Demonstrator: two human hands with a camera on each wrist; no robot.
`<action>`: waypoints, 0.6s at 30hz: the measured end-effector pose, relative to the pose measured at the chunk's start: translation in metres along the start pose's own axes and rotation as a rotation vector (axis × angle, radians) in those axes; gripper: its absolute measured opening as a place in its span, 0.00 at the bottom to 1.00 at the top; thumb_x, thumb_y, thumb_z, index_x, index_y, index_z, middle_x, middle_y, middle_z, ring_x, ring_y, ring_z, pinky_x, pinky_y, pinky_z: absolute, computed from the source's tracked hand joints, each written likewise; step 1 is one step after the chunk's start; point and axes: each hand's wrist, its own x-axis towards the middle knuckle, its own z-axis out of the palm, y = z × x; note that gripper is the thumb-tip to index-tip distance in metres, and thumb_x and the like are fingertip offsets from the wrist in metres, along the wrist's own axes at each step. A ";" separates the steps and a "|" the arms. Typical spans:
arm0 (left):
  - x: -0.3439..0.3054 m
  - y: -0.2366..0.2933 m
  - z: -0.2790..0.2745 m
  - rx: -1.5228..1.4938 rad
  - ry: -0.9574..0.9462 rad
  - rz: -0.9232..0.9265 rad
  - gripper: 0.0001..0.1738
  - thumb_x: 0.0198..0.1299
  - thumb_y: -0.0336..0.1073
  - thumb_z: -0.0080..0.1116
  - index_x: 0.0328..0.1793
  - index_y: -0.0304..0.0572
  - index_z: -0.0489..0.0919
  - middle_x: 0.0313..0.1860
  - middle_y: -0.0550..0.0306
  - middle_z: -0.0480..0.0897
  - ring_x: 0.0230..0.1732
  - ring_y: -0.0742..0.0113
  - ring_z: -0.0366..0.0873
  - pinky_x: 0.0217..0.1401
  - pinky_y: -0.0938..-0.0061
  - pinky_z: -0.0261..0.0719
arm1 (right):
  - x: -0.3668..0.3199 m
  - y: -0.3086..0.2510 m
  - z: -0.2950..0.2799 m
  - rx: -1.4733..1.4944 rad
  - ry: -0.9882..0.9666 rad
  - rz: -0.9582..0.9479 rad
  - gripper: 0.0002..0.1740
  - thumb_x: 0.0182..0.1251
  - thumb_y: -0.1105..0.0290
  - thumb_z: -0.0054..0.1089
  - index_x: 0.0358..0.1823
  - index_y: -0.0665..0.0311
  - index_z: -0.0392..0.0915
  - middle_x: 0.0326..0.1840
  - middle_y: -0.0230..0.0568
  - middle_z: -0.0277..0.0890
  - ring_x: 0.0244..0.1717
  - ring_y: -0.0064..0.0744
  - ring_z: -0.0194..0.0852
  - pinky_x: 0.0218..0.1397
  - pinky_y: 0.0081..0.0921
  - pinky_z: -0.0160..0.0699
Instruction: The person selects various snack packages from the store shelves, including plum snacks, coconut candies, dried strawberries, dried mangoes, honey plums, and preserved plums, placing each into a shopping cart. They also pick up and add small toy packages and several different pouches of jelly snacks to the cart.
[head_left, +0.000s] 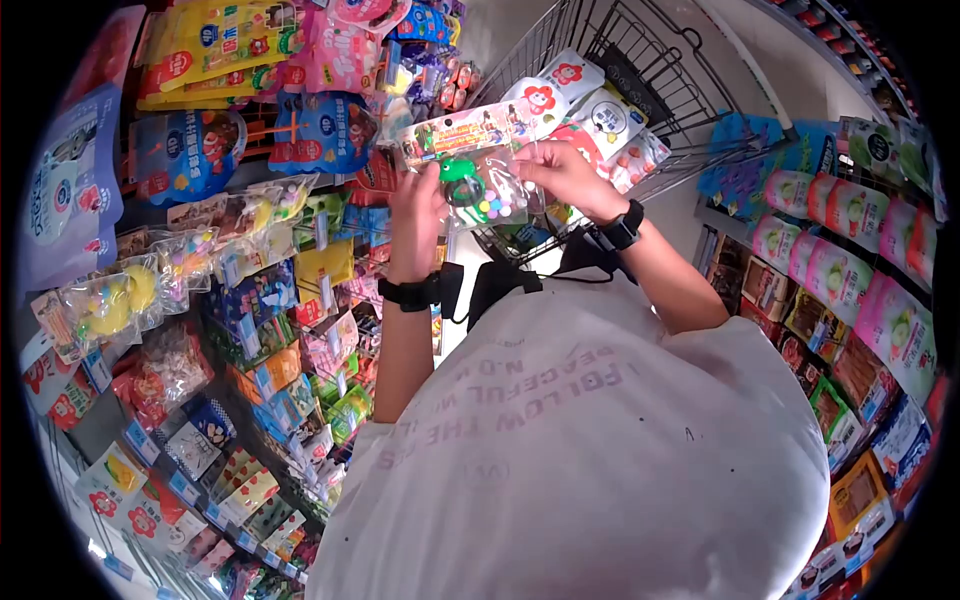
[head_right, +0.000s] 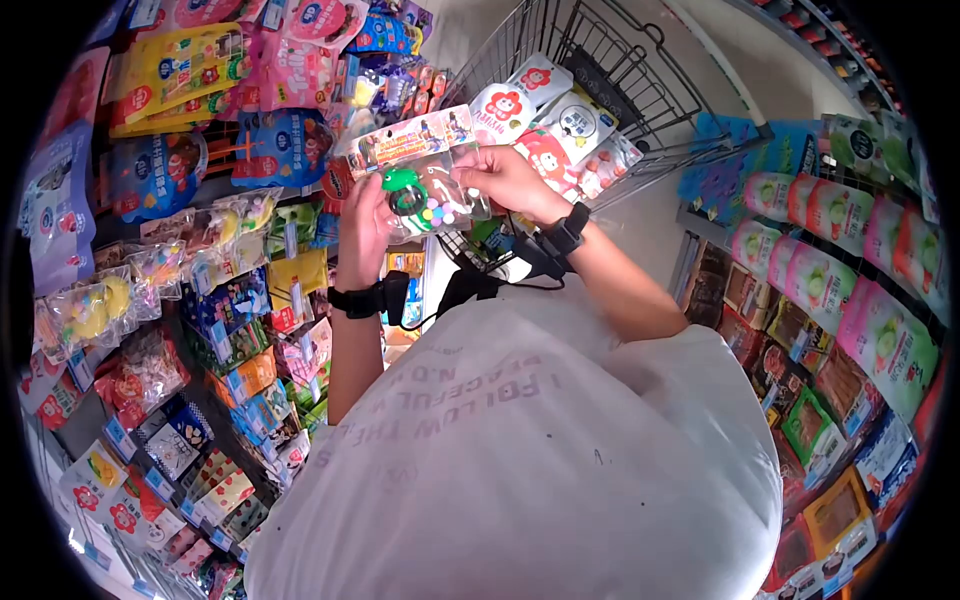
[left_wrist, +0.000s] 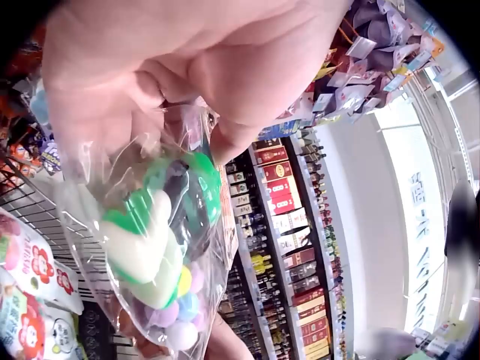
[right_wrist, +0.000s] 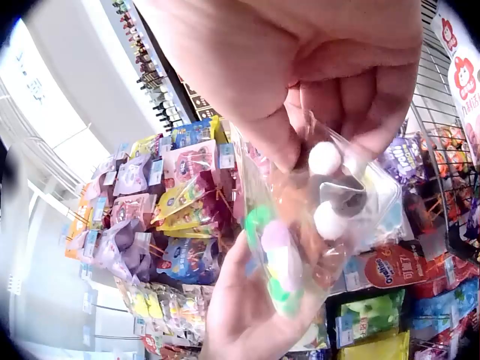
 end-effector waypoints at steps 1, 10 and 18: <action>0.000 -0.002 0.000 0.020 0.032 -0.004 0.10 0.68 0.43 0.51 0.44 0.46 0.72 0.33 0.70 0.72 0.31 0.83 0.68 0.34 0.83 0.65 | 0.003 0.007 -0.001 0.001 -0.005 0.055 0.09 0.68 0.70 0.57 0.42 0.68 0.79 0.30 0.24 0.78 0.30 0.09 0.70 0.33 0.13 0.69; 0.001 -0.008 0.008 0.178 0.013 0.045 0.14 0.70 0.38 0.47 0.55 0.37 0.71 0.46 0.59 0.78 0.44 0.75 0.75 0.45 0.80 0.72 | 0.008 0.022 -0.001 0.062 -0.013 -0.049 0.07 0.69 0.72 0.56 0.41 0.69 0.79 0.32 0.23 0.78 0.32 0.08 0.70 0.34 0.13 0.69; 0.015 -0.016 0.015 0.241 0.040 0.056 0.19 0.65 0.34 0.57 0.60 0.38 0.70 0.48 0.57 0.79 0.46 0.73 0.75 0.50 0.78 0.71 | 0.007 0.036 -0.010 0.028 0.074 -0.049 0.06 0.67 0.74 0.57 0.39 0.68 0.80 0.29 0.23 0.77 0.27 0.08 0.66 0.29 0.12 0.65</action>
